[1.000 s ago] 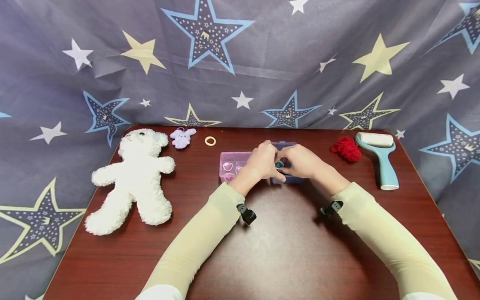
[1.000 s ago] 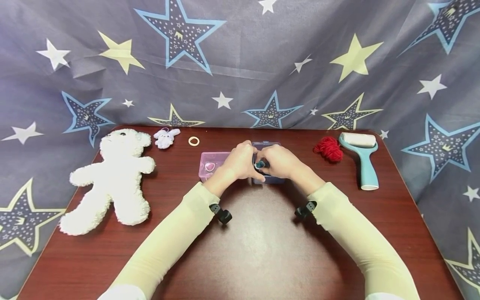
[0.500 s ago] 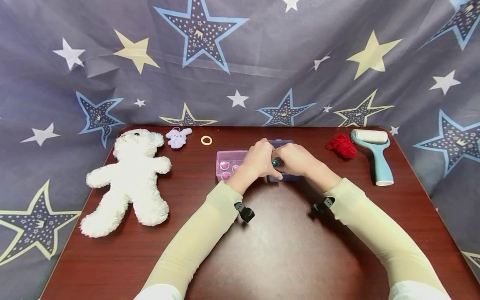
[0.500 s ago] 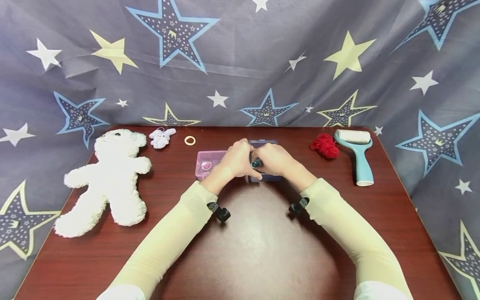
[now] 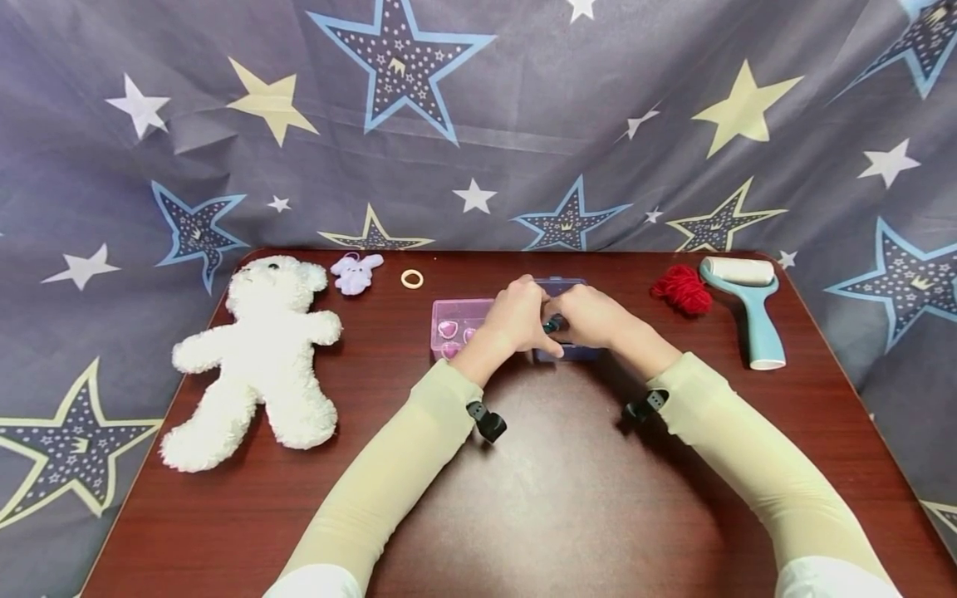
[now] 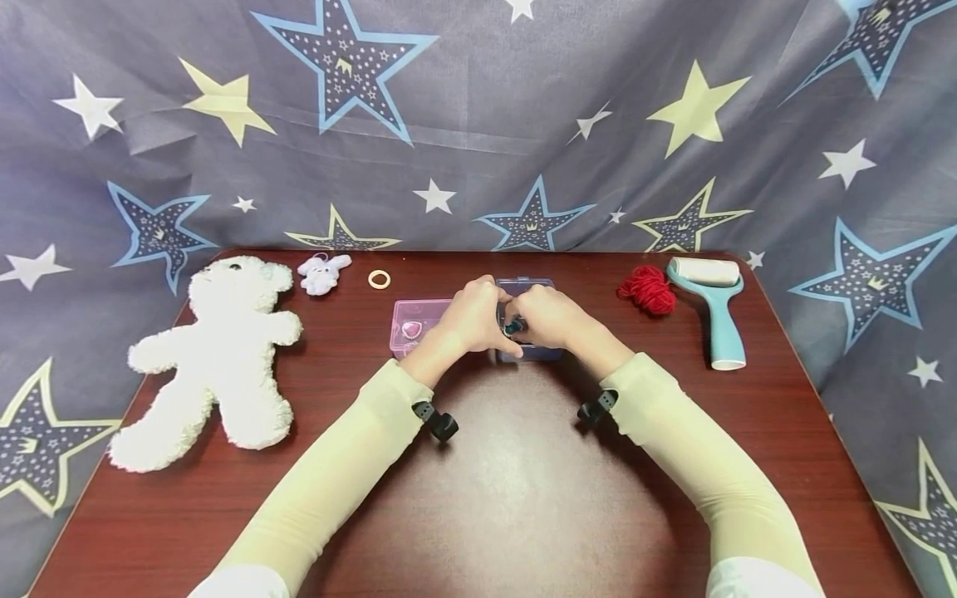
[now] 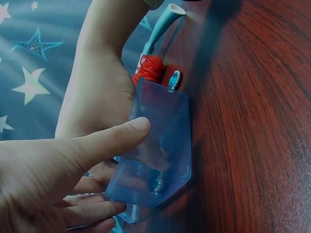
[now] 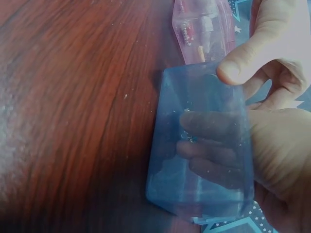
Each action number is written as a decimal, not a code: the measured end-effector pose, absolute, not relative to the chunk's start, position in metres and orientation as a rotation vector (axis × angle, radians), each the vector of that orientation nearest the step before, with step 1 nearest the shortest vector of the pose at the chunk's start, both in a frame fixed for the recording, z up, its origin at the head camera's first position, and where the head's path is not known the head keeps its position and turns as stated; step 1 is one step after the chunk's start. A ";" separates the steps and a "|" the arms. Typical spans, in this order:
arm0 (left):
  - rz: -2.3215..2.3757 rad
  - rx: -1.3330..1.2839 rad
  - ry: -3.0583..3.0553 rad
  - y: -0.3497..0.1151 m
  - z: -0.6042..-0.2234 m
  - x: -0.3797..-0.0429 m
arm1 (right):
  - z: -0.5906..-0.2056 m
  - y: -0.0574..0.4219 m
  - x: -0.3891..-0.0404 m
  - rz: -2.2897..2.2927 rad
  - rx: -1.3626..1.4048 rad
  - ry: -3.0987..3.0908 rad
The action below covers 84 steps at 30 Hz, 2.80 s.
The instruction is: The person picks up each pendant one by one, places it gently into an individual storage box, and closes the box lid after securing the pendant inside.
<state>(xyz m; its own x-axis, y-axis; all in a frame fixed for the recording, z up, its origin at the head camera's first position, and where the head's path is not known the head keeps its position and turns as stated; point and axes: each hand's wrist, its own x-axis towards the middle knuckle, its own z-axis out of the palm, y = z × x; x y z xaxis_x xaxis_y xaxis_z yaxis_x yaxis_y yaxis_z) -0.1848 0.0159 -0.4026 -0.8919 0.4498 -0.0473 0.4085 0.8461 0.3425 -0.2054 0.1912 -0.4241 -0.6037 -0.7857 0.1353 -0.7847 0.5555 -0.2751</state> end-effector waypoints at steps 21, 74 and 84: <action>0.483 0.636 2.884 0.016 -0.401 -0.183 | -0.413 0.207 -0.206 -0.518 -1.322 2.750; 0.444 0.580 2.951 0.022 -0.406 -0.179 | -0.441 0.310 -0.167 -0.545 -1.067 2.971; 0.447 0.613 2.949 0.021 -0.407 -0.178 | -0.421 0.312 -0.178 -0.630 -0.957 3.047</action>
